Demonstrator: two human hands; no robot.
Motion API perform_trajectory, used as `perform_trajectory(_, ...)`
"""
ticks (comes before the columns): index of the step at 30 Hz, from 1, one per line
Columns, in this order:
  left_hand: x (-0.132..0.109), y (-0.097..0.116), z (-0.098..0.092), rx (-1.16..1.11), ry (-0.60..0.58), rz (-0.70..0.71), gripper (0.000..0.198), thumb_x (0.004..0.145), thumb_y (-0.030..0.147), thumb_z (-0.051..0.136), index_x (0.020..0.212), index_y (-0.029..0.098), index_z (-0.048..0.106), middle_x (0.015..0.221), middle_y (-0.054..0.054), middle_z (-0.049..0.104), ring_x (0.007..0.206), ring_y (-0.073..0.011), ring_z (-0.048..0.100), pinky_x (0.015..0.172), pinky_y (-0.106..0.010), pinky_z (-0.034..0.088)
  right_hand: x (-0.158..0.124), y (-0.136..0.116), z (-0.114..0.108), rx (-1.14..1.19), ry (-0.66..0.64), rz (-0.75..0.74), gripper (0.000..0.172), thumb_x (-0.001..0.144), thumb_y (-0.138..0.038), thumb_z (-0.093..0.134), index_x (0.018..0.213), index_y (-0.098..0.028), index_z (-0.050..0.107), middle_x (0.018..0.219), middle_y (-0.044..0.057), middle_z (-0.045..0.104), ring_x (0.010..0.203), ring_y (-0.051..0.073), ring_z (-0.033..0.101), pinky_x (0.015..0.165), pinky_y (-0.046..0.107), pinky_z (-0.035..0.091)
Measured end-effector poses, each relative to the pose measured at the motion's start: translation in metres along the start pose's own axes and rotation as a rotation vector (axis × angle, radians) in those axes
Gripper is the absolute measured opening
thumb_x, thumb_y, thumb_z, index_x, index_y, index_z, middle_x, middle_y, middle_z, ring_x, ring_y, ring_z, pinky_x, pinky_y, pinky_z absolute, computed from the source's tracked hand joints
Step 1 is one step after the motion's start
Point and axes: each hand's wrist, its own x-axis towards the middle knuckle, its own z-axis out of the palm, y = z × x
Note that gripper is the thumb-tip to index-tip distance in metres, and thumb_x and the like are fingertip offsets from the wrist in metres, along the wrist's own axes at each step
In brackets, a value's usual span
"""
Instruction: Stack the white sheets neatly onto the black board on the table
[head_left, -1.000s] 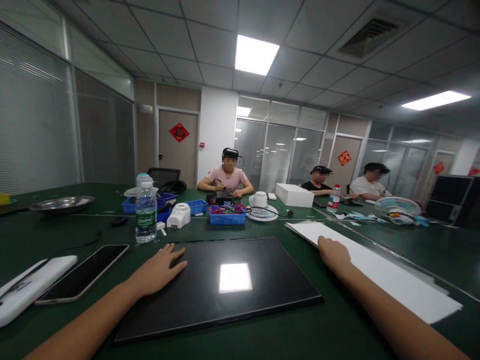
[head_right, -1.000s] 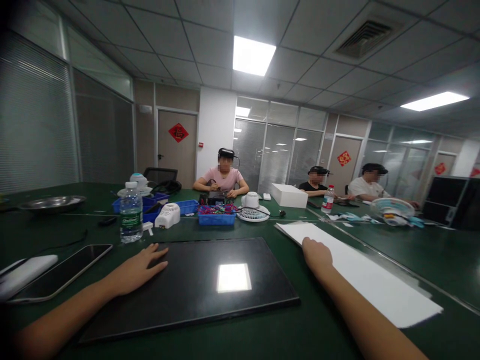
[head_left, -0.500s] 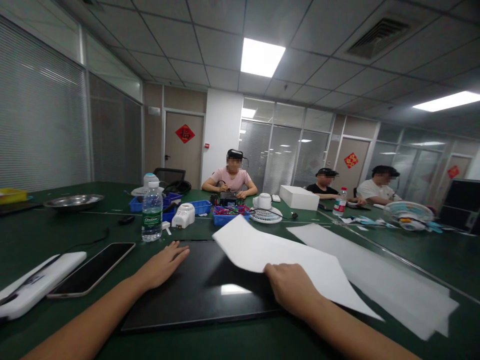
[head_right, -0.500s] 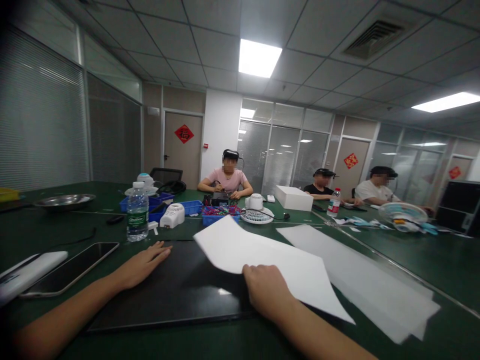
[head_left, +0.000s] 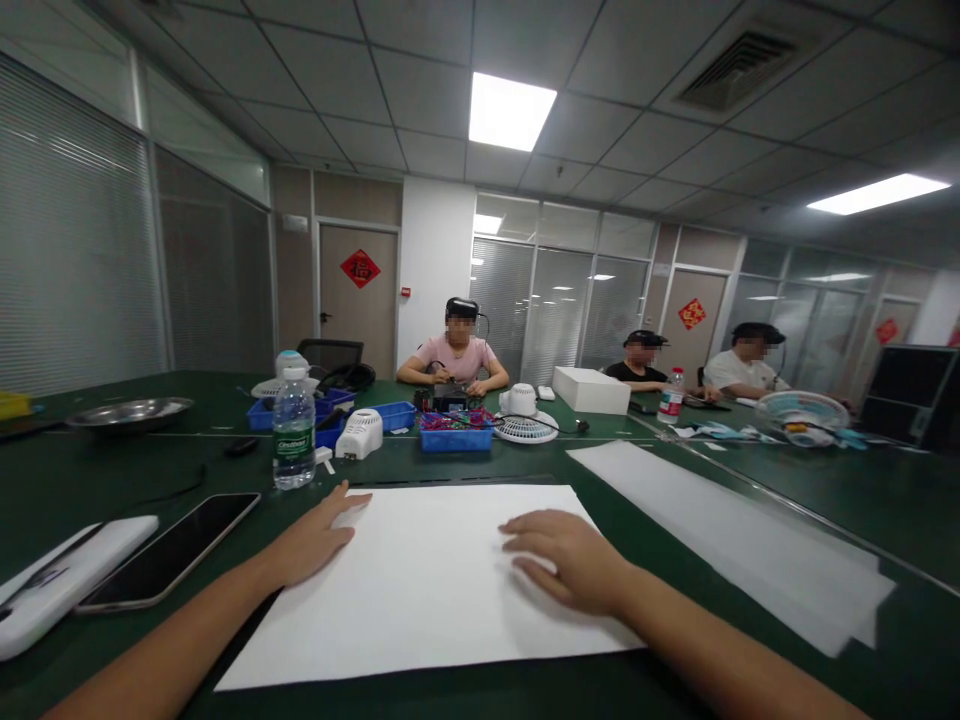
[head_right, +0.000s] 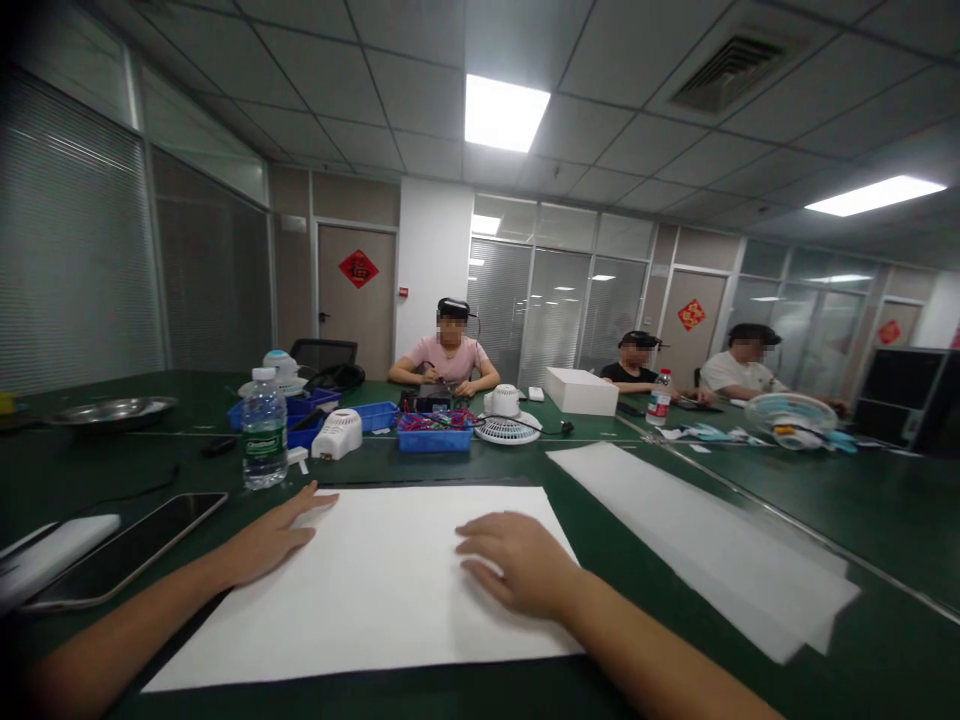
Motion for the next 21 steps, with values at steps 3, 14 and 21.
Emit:
perform_trajectory(3,-0.004,0.007,-0.004,0.007,0.025,-0.014,0.068,0.077,0.020,0.048,0.145,0.022,0.049,0.162,-0.004,0.029,0.147,-0.0279,0.027,0.119,-0.042,0.028,-0.019,0.066,-0.005,-0.145,0.063,0.337,0.035,0.098,-0.027,0.043,0.126,-0.023,0.063,0.145,0.008,0.051,0.133,0.021,0.047,0.114,0.040,0.032)
perform_trajectory(14,-0.003,0.000,0.004,0.066,0.034,0.029,0.058,0.088,0.043,0.045,0.139,0.021,0.057,0.156,-0.008,0.041,0.148,-0.0314,0.026,0.120,-0.047,0.026,-0.110,0.189,-0.011,-0.216,-0.226,1.092,0.039,0.097,-0.044,0.055,0.123,-0.016,0.059,0.123,0.010,0.061,0.108,0.022,0.061,0.094,0.045,0.051)
perform_trajectory(21,-0.004,-0.001,0.004,0.083,0.012,0.038,0.058,0.090,0.048,0.042,0.141,0.022,0.055,0.157,-0.009,0.040,0.148,-0.0301,0.025,0.120,-0.046,0.025,-0.078,0.165,0.003,-0.239,-0.360,1.043,0.037,0.096,-0.046,0.056,0.116,-0.015,0.061,0.112,0.008,0.064,0.099,0.020,0.063,0.088,0.042,0.053)
